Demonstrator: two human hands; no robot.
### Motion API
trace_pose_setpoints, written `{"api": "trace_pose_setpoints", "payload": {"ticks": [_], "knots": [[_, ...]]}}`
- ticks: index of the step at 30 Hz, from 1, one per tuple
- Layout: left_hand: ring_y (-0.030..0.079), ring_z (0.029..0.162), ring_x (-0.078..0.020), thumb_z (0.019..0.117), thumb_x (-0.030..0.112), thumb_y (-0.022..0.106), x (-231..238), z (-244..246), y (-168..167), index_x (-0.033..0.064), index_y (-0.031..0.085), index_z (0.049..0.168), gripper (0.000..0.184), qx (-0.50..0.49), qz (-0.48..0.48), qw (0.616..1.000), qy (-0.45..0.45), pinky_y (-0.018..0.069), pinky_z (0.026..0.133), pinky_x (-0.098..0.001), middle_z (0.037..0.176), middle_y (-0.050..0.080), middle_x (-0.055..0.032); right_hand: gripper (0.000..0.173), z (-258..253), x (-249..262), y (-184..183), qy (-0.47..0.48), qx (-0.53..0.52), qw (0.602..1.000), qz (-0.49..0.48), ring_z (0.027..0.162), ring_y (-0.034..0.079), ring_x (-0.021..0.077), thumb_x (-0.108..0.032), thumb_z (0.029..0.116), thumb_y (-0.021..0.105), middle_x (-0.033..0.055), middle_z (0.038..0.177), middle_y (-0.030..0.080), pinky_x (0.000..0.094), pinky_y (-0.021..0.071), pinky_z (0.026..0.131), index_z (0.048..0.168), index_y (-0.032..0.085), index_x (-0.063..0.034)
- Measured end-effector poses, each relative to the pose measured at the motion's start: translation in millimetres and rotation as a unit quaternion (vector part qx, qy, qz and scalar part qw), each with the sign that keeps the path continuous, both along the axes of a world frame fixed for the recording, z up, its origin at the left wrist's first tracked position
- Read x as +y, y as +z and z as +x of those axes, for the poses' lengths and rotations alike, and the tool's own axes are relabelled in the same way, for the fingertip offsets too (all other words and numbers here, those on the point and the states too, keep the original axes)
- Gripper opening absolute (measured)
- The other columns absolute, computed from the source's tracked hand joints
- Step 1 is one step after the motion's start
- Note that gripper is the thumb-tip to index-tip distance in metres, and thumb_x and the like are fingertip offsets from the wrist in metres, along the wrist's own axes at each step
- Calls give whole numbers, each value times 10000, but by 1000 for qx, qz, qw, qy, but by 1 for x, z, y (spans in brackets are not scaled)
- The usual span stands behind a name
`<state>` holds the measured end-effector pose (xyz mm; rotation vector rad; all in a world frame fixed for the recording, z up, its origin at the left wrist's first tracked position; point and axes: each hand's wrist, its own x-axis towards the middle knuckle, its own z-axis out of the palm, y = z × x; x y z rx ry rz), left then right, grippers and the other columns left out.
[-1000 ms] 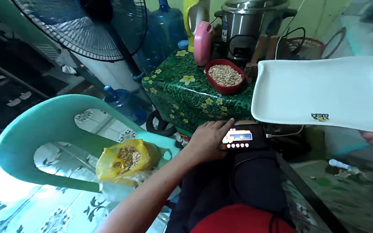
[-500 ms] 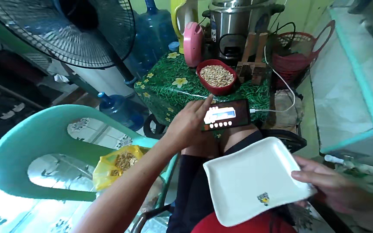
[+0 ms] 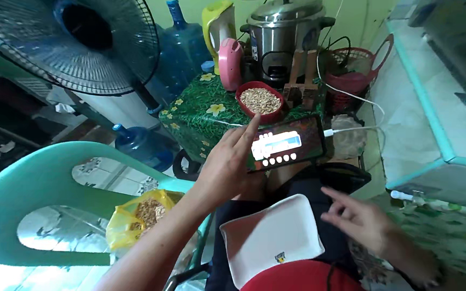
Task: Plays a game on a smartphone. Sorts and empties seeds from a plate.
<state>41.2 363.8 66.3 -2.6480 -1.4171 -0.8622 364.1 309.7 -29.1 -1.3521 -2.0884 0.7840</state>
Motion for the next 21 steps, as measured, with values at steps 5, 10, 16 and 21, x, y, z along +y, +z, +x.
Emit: {"api": "trace_pose_setpoints", "payload": {"ticks": [5, 10, 16, 21], "knots": [[586, 1241, -297, 795, 411, 823, -14, 16, -21, 1, 380, 1543, 962, -21, 8, 1000, -17, 487, 1052, -447, 1332, 614, -167, 655, 1, 22, 23, -53, 116, 976, 173, 878, 700, 118, -499, 961, 661, 63, 1098, 682, 294, 609, 684, 1423, 426, -99], [582, 1256, -311, 776, 315, 838, -26, 31, -36, 16, 385, 1542, 939, -5, 16, 1000, -4, 512, 1003, -496, 1355, 608, -160, 800, -22, 43, 30, -66, 206, 974, 60, 902, 710, 109, -475, 943, 662, 57, 1199, 678, 316, 628, 739, 1621, 292, -267], [589, 1239, -303, 753, 289, 847, -28, 42, -51, 35, 391, 1544, 947, 18, 21, 1000, 12, 495, 1022, -484, 1348, 613, -152, 614, -50, 55, 20, -85, 363, 925, -70, 957, 732, 215, -249, 931, 694, 68, 1329, 643, 384, 657, 705, 1514, 500, -245], [588, 1232, -303, 761, 295, 828, -26, 43, -58, 93, 391, 1561, 934, 29, 15, 999, 11, 482, 1031, -506, 1320, 623, -135, 653, -59, 52, 12, -119, 413, 895, -119, 922, 739, 271, -151, 898, 718, 132, 1259, 657, 419, 663, 677, 1507, 494, -226]]}}
